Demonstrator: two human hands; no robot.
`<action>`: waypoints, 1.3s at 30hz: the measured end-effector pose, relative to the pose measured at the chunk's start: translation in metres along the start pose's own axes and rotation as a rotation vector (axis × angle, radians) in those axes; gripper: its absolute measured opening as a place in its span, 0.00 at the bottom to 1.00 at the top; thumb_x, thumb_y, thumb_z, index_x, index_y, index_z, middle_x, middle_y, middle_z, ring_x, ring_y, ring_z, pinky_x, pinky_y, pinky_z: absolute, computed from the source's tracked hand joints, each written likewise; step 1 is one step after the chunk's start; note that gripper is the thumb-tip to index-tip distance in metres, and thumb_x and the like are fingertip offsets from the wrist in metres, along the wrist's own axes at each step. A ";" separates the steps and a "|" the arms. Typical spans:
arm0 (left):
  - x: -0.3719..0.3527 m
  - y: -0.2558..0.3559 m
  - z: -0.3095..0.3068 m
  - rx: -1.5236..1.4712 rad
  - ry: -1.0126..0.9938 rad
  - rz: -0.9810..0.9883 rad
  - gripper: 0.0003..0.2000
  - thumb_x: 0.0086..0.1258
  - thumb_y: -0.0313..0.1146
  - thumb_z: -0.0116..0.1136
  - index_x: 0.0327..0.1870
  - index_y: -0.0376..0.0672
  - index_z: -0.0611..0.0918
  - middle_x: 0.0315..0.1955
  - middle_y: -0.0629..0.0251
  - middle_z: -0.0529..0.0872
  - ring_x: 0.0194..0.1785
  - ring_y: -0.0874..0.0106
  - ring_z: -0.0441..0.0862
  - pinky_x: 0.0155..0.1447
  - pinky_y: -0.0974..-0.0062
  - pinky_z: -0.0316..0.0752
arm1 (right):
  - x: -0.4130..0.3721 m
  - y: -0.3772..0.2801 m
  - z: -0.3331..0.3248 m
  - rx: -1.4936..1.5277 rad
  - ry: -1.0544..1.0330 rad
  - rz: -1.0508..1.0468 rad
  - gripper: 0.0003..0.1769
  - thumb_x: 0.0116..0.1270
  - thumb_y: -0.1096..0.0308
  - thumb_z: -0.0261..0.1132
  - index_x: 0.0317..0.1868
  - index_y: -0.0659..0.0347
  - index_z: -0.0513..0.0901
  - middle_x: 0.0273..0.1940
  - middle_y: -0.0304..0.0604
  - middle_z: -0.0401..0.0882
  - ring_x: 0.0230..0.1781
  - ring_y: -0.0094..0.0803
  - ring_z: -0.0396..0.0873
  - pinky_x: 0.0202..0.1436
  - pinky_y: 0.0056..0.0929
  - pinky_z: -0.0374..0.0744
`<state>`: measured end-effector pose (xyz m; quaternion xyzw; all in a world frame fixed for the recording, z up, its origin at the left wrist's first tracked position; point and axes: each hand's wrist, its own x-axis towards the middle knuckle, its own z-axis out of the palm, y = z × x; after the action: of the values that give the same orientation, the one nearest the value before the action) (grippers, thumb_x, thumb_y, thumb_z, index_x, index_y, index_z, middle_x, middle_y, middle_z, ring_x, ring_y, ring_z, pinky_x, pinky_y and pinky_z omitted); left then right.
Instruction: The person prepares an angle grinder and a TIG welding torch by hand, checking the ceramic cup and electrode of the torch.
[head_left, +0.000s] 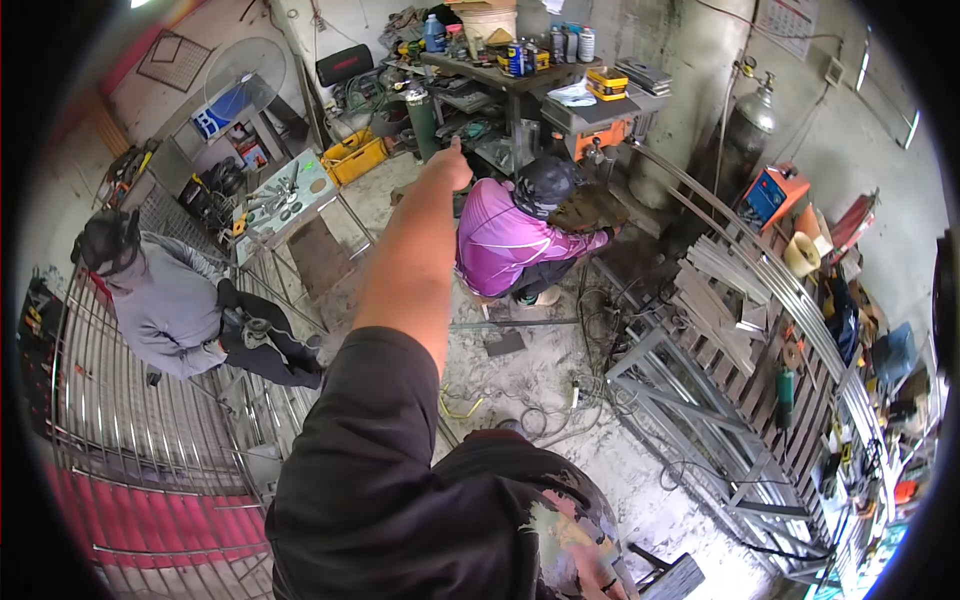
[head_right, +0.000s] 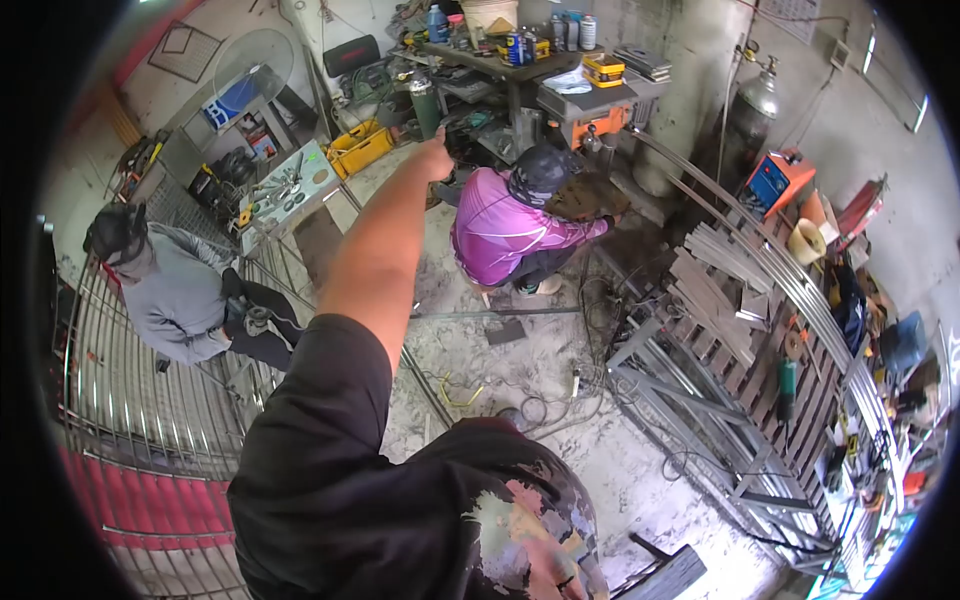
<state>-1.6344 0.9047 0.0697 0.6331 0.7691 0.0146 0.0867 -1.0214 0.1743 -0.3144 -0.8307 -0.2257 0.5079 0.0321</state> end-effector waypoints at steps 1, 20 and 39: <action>0.012 -0.004 0.001 -0.016 -0.004 -0.017 0.47 0.78 0.33 0.53 0.90 0.37 0.37 0.71 0.38 0.82 0.70 0.44 0.83 0.73 0.51 0.80 | 0.001 0.002 -0.003 0.006 0.023 -0.009 0.21 0.80 0.49 0.63 0.53 0.58 0.89 0.38 0.49 0.92 0.36 0.43 0.90 0.44 0.48 0.87; 0.098 -0.051 -0.017 -0.094 0.004 -0.130 0.45 0.79 0.32 0.54 0.92 0.49 0.42 0.84 0.50 0.69 0.80 0.50 0.75 0.81 0.51 0.74 | -0.008 -0.045 -0.012 -0.113 0.032 0.066 0.25 0.79 0.46 0.66 0.49 0.65 0.89 0.36 0.51 0.93 0.31 0.43 0.92 0.38 0.47 0.89; -0.126 -0.118 0.525 0.529 -1.182 0.763 0.16 0.62 0.47 0.72 0.44 0.46 0.93 0.36 0.53 0.94 0.37 0.57 0.92 0.45 0.55 0.87 | -0.100 0.030 0.086 0.181 -0.088 0.320 0.36 0.79 0.41 0.67 0.44 0.76 0.88 0.33 0.53 0.92 0.30 0.42 0.92 0.30 0.40 0.89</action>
<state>-1.6465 0.7121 -0.4482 0.7577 0.2997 -0.4840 0.3192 -1.1225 0.0912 -0.2813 -0.8266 -0.0451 0.5607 0.0156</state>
